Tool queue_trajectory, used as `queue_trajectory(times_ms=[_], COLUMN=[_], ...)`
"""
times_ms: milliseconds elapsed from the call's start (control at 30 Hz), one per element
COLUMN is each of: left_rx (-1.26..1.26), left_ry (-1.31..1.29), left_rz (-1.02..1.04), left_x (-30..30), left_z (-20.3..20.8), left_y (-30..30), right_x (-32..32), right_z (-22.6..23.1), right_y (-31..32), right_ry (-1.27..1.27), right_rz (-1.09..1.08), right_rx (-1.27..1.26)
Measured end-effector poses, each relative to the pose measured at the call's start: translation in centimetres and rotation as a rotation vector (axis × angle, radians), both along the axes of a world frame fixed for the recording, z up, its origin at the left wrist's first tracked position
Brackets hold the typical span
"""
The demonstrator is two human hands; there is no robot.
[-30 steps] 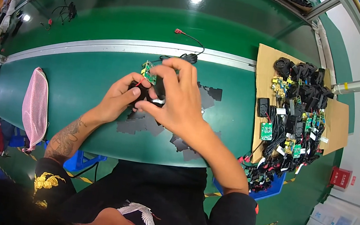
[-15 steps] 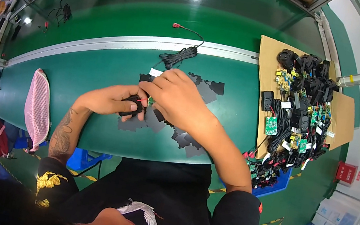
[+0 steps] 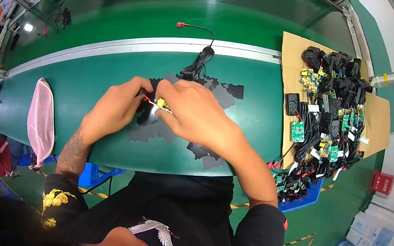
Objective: Assembling electronic circuit boards into plastic housings and connecting wire harnesses on a production line.
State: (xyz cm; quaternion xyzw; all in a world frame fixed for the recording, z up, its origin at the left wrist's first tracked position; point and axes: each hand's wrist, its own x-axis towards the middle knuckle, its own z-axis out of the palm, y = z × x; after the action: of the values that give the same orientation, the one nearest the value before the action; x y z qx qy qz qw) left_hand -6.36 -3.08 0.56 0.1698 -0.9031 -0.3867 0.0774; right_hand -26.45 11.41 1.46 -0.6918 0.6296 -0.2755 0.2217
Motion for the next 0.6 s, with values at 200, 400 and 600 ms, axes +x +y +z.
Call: queue_trajectory(times_ms=[200, 400, 600], left_rx=[-0.014, 0.105, -0.058], left_ry=[0.362, 0.506, 0.678], left_rz=[0.248, 0.247, 0.205], left_x=[-0.3, -0.3, -1.2], left_z=[-3.8, -5.1, -5.7], left_y=[0.3, 0.3, 1.4], right_x=[2.5, 4.3, 5.8], right_z=[-0.5, -1.0, -2.6], right_y=[0.2, -0.7, -0.7], right_ry=[-0.343, -0.298, -0.508], right_rz=[-0.173, -0.18, -0.264], right_rx=[-0.113, -0.264, -0.324])
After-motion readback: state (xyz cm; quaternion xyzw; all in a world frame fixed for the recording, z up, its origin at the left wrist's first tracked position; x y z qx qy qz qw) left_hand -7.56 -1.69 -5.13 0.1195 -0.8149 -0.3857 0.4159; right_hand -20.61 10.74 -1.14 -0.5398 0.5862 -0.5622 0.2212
